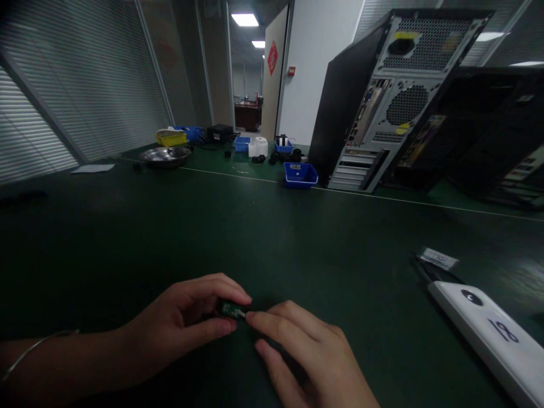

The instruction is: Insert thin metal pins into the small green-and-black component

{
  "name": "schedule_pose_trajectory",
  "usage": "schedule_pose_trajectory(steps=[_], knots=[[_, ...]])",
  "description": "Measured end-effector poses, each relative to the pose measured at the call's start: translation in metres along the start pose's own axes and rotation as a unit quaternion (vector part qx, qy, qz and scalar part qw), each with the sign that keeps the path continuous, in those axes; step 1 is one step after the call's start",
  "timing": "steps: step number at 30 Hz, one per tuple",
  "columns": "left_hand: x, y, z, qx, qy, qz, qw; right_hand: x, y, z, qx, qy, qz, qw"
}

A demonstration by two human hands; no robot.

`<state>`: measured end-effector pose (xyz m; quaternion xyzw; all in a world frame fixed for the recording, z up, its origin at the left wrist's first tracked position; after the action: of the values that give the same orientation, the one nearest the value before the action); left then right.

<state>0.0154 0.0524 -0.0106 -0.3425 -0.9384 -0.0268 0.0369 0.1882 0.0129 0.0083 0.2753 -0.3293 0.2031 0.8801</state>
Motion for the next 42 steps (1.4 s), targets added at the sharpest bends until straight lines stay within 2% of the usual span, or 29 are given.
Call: schedule_pose_trajectory(steps=[3,12,20,24,29,34,42], knots=[[0.0009,0.0004,0.0029,0.026,-0.004,-0.021,0.999,0.0005,-0.0009,0.0002,-0.003,0.006,-0.013,1.000],[-0.0020,0.0006,0.0044,0.053,-0.043,-0.012,0.998,0.0013,-0.0009,0.0007,-0.016,0.007,-0.018,1.000],[-0.0001,-0.0007,0.0063,0.039,0.011,-0.020,0.999,-0.0017,-0.0020,-0.0014,-0.020,0.029,-0.009,0.999],[0.0014,-0.0012,0.0066,0.019,0.065,-0.030,0.997,-0.0024,-0.0008,-0.0023,-0.024,0.032,-0.002,0.999],[0.0012,-0.0018,0.0043,-0.017,0.088,-0.032,0.995,-0.0012,0.0004,0.0001,-0.014,0.036,-0.015,0.999],[0.0018,-0.0020,0.0051,0.005,0.056,-0.034,0.998,-0.0007,-0.0019,0.0019,0.001,0.040,-0.033,0.999],[-0.0010,-0.0018,0.0059,0.055,-0.029,-0.048,0.997,-0.0020,-0.0014,0.0033,-0.004,0.037,-0.020,0.999]])
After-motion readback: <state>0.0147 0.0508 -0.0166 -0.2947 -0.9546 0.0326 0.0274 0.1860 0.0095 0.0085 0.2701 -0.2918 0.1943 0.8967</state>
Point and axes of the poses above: each hand's wrist, its own y-axis towards the middle knuckle, its own x-axis out of the back of the hand, z = x × y, the point moved 4 cm from there along y, towards the middle knuckle, and after that the axes turned 1 degree about z, right-handed, at the moved point
